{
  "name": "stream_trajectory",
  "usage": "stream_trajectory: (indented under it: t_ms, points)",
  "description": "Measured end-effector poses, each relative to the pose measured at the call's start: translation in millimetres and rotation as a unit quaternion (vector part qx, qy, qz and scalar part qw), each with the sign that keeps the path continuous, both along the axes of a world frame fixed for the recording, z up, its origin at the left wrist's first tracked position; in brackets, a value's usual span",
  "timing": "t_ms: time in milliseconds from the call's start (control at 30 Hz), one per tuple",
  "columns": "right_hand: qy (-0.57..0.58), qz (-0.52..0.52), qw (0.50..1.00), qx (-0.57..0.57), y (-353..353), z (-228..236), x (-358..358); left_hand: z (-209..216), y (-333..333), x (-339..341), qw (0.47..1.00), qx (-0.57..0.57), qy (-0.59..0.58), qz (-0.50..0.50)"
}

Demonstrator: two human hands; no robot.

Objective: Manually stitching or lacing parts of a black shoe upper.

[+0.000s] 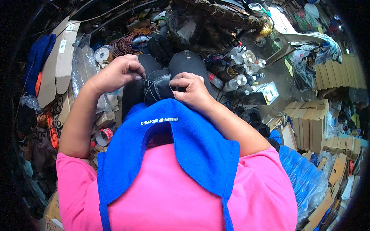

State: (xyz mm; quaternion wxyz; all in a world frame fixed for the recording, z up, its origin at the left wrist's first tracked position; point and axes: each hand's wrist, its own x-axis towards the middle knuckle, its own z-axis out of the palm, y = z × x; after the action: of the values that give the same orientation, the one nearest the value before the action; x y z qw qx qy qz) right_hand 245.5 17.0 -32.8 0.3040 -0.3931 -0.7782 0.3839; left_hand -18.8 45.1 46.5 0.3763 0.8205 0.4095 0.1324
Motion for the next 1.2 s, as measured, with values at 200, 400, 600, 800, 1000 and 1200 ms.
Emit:
stream_trajectory:
  t_ms: [200,400,600,800,1000,1200]
  points:
    - [-0.022,0.003,1.000,-0.017,0.2,-2.7,0.7,3.5,12.1,-1.0,0.999,-0.045,0.013,-0.023]
    - [-0.047,0.005,0.999,0.007,-0.5,-2.2,2.8,-29.0,-12.4,-6.7,0.988,-0.094,-0.107,0.067]
    - [-0.023,-0.008,0.999,-0.026,-2.2,1.1,-1.9,-57.9,-70.6,9.5,0.945,-0.079,-0.214,0.234]
    - [0.026,-0.024,0.998,-0.049,-1.3,1.1,-7.9,-50.1,-52.5,10.7,0.955,-0.049,-0.200,0.212]
    - [0.065,-0.034,0.995,-0.065,-2.8,11.5,-9.0,-21.1,-18.7,11.9,0.988,0.117,-0.054,0.086]
    - [0.047,-0.026,0.991,-0.126,-1.7,4.5,-4.6,-25.4,-16.1,15.2,0.990,0.114,-0.066,0.050]
